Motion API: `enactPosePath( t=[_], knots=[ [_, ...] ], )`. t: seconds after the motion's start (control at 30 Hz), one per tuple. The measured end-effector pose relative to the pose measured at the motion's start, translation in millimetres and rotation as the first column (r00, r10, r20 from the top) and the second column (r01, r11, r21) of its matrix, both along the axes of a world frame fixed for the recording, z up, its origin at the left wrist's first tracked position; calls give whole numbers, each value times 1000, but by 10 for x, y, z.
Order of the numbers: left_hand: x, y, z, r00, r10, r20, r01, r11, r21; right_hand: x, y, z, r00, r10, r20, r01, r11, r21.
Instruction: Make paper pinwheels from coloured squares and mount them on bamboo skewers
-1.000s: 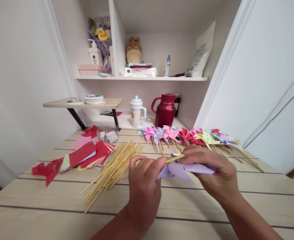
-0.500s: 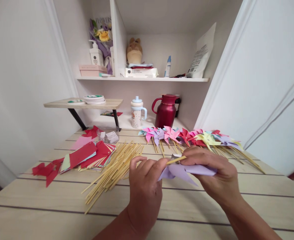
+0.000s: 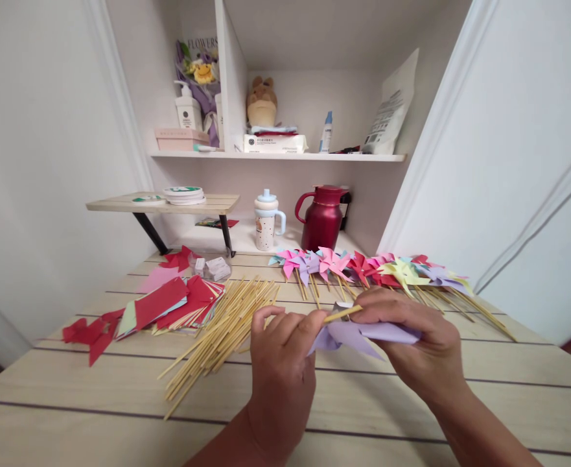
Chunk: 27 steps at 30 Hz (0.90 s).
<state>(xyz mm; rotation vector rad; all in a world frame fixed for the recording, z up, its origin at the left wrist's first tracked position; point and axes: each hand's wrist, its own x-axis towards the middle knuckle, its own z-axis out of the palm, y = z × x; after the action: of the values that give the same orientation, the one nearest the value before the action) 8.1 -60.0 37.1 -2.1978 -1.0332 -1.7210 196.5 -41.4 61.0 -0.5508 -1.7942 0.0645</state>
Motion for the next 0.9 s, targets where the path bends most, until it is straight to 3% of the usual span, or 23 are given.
enactPosePath(
  t=[0.4,0.6,0.8,0.9],
  knots=[
    [-35,-13,40,997,51,-51,-48,996,70,-9,1,-25,1000,-22,-4,22,1000,7],
    [-69,-25,85,993,94,-78,-79,981,178,-7,-25,-43,999,-31,-22,32,999,9],
    [-77,-73,142,991,112,-79,-92,972,216,-46,-83,-72,977,-5,-212,-1,1000,-31],
    [-88,-91,161,988,118,-94,-94,968,232,-43,-106,-64,979,-45,-200,41,999,-25]
  ],
)
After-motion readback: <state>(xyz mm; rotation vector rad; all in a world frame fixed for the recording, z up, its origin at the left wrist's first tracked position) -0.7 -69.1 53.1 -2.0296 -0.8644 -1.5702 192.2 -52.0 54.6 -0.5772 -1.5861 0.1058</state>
